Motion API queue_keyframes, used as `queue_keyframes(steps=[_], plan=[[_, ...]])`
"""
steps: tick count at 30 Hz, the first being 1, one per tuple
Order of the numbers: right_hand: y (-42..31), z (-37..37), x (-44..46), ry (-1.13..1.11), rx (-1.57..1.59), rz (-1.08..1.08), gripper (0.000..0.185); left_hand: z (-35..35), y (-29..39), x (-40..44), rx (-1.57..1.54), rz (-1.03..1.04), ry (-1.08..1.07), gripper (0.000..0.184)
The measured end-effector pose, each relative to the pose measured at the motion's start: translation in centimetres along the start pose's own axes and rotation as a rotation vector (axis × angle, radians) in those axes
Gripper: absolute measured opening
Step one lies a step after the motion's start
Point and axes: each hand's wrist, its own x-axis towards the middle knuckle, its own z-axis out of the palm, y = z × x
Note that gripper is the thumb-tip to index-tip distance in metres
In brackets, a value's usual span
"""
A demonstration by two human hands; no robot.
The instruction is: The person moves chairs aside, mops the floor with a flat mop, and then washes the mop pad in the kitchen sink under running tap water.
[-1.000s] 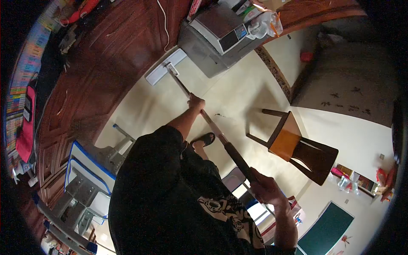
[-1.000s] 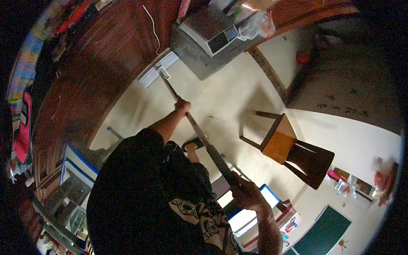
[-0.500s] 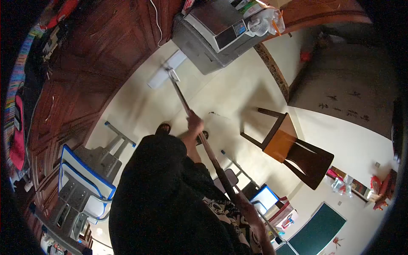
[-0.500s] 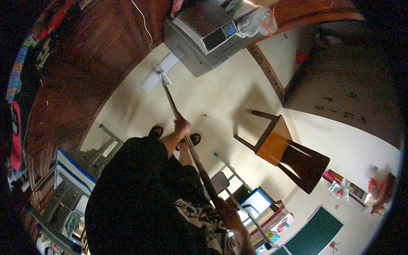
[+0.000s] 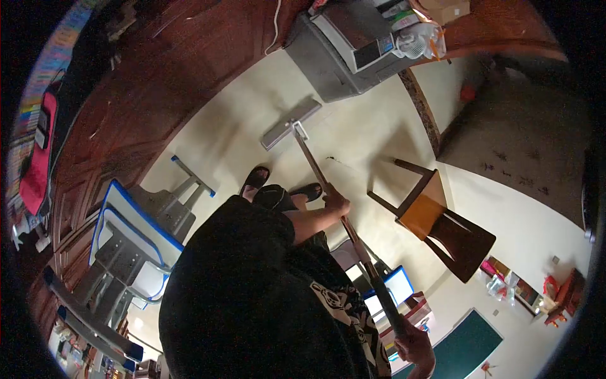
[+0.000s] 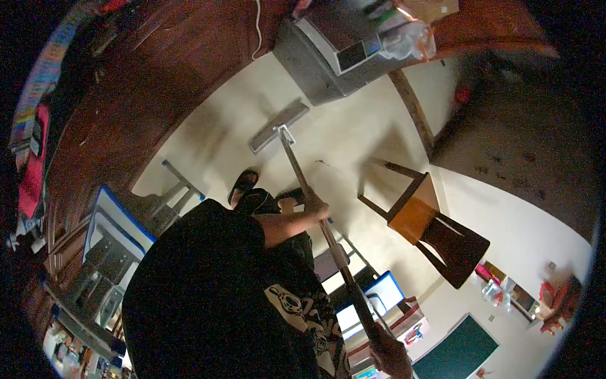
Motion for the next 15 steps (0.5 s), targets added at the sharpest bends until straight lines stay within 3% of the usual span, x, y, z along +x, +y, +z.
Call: queue_keyframes(steps=[2, 3, 6, 7, 10, 11, 13, 15], plan=[[-1.7, 0.1, 1.1, -0.051, -0.414, -0.005, 0.065, -2.4, -1.1, 3.4, 0.427, 0.309, 0.033, 0.054], [-1.6, 0.2, 2.3, -0.080, -0.404, -0.103, 0.068, -3.7, -1.9, 5.7, 0.645, 0.464, 0.049, 0.046], [-7.0, 3.6, 3.8, -0.084, -0.424, -0.110, 0.064, -8.7, -3.8, 11.0, 1.314, 0.939, 0.078, 0.028], [-7.1, 3.8, 5.5, -0.142, -0.417, -0.190, 0.063, -10.5, -4.0, 12.4, 1.318, 0.943, 0.074, 0.028], [-7.6, 5.9, 11.3, -0.232, -0.456, -0.442, 0.059, -17.2, -4.6, 16.7, 1.062, 0.596, -0.026, 0.033], [-9.4, 7.7, 11.4, -0.404, -0.246, -0.456, 0.059, -18.4, -5.8, 20.3, 0.981, 0.486, -0.056, 0.035], [-9.8, 8.4, 12.4, -0.557, -0.013, -0.470, 0.058, -16.4, -10.3, 27.4, -0.367, 0.247, 0.168, 0.040], [-6.9, 8.0, 15.7, -0.522, -0.264, -0.725, 0.058, -17.1, -11.1, 27.3, -0.154, 0.132, 0.128, 0.049]])
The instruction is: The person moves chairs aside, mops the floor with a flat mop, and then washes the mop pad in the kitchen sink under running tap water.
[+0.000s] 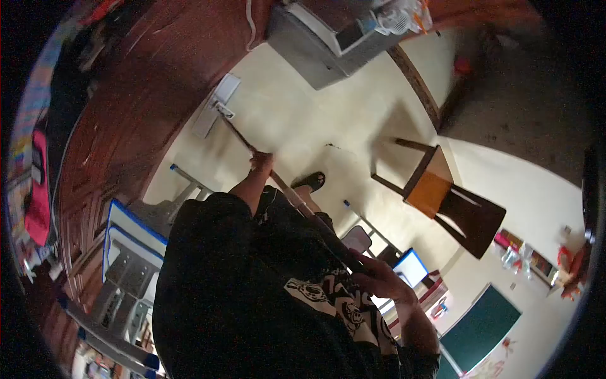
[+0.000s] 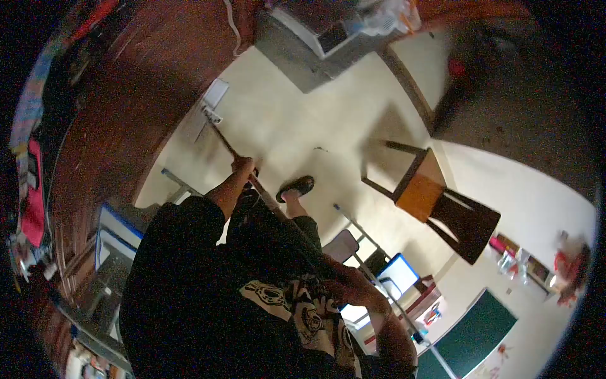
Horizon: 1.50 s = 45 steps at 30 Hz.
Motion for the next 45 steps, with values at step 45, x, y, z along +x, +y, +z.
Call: queue_keyframes(steps=[45], plan=[[-11.8, -81.9, -0.2, 0.040, -0.104, -1.092, 0.015, 44.5, 53.4, -13.4, 0.845, 0.430, -0.023, 0.020]])
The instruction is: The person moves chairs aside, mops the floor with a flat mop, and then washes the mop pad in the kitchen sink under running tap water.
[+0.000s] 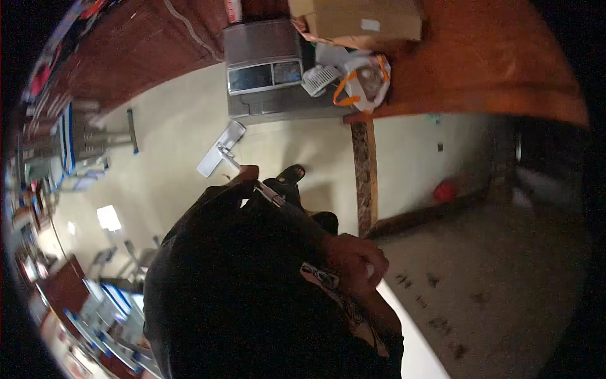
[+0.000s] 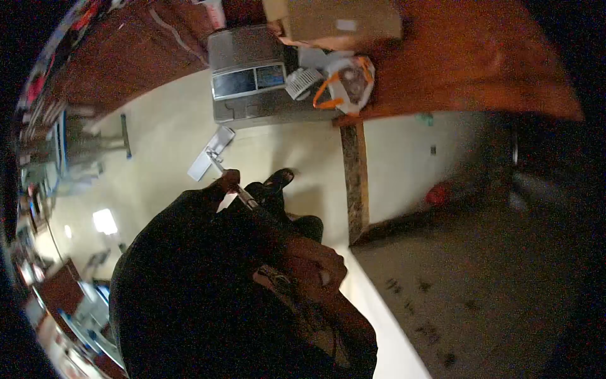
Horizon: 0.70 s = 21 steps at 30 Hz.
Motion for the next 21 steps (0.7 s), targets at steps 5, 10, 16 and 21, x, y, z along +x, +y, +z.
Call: queue_keyframes(steps=[5, 10, 16, 21], plan=[[2.1, -13.2, 0.2, -0.229, -0.525, 0.159, 0.022, -2.8, 10.6, 0.8, -0.577, -0.229, 0.142, 0.019], [5.3, -21.5, 4.9, -0.234, 0.504, 0.206, 0.006, -2.7, 20.9, 5.7, -2.203, -0.918, 0.496, 0.025], [5.3, -27.5, 7.7, -0.622, 0.021, 0.199, 0.011, -8.4, 31.4, 6.1, -2.923, -0.952, 1.189, 0.035], [2.8, -22.4, 9.2, -1.306, 0.092, -0.241, 0.045, -14.8, 37.0, -5.2, -3.020, -0.637, 1.323, 0.043]])
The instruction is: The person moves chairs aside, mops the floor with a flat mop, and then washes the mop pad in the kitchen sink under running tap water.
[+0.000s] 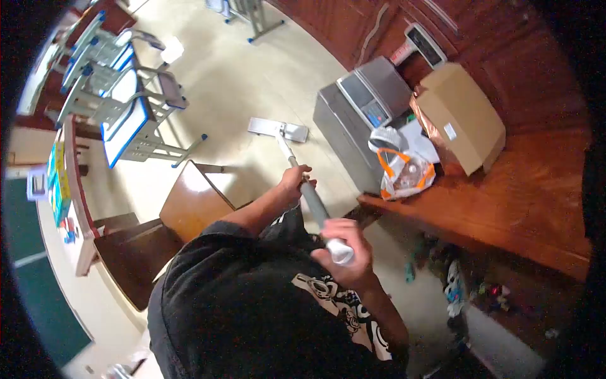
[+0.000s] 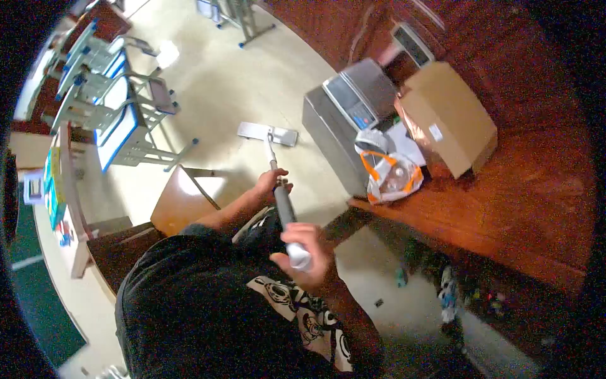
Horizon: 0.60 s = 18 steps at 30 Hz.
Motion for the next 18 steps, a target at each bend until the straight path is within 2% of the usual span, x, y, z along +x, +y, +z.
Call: queue_keyframes(steps=[1, 4, 5, 6, 7, 8, 9, 11, 12, 13, 14, 15, 16, 17, 18], plan=[[-1.2, 0.6, 1.8, -0.135, -0.003, -0.023, 0.050, -1.0, 1.5, -1.6, -0.025, -0.006, -0.052, 0.044], [-1.8, 3.8, 6.2, -0.495, 0.254, -0.110, 0.055, -5.1, 7.1, -7.8, -0.100, -0.051, -0.060, 0.044], [-1.0, 5.0, 7.7, -0.585, 0.223, -0.136, 0.052, -8.2, 8.6, -8.8, -0.045, -0.096, -0.178, 0.041], [0.7, 6.5, 8.9, -0.618, 0.306, 0.000, 0.052, -9.4, 9.3, -11.6, 0.044, 0.060, -0.127, 0.040], [3.5, 8.4, 9.5, -0.649, 0.390, 0.151, 0.052, -11.2, 9.7, -13.1, 0.031, 0.043, -0.070, 0.038], [7.4, 10.3, 9.8, -0.651, 0.385, 0.303, 0.050, -13.6, 10.0, -14.8, 0.034, 0.055, -0.164, 0.036], [11.6, 12.0, 10.6, -0.652, 0.371, 0.452, 0.049, -14.5, 10.3, -17.8, 0.148, 0.114, -0.132, 0.037], [18.0, 14.9, 12.2, -0.778, 0.301, 0.768, 0.051, -17.6, 9.8, -21.2, 0.201, 0.104, -0.103, 0.038], [20.2, 16.3, 12.7, -0.811, 0.304, 0.761, 0.051, -18.5, 9.5, -23.8, 0.248, 0.128, -0.100, 0.039], [22.2, 17.5, 13.2, -0.816, 0.264, 0.922, 0.056, -19.9, 8.8, -25.5, 0.394, 0.150, -0.084, 0.056], [24.4, 18.9, 13.7, -0.816, 0.217, 1.082, 0.062, -20.0, 8.4, -27.8, 0.363, 0.132, -0.076, 0.063], [26.8, 20.5, 13.7, -0.843, 0.219, 1.076, 0.062, -21.2, 7.5, -29.2, 0.349, 0.100, -0.116, 0.071], [29.4, 22.1, 13.7, -0.771, 0.294, 1.186, 0.067, -21.0, 7.1, -31.3, 0.420, 0.119, -0.095, 0.078], [32.0, 23.8, 14.1, -0.691, 0.367, 1.294, 0.073, -23.2, 4.8, -31.5, 0.512, 0.050, -0.037, 0.075], [34.5, 25.7, 14.5, -0.692, 0.440, 1.307, 0.078, -21.5, 5.3, -33.5, 0.590, 0.050, -0.045, 0.081]])
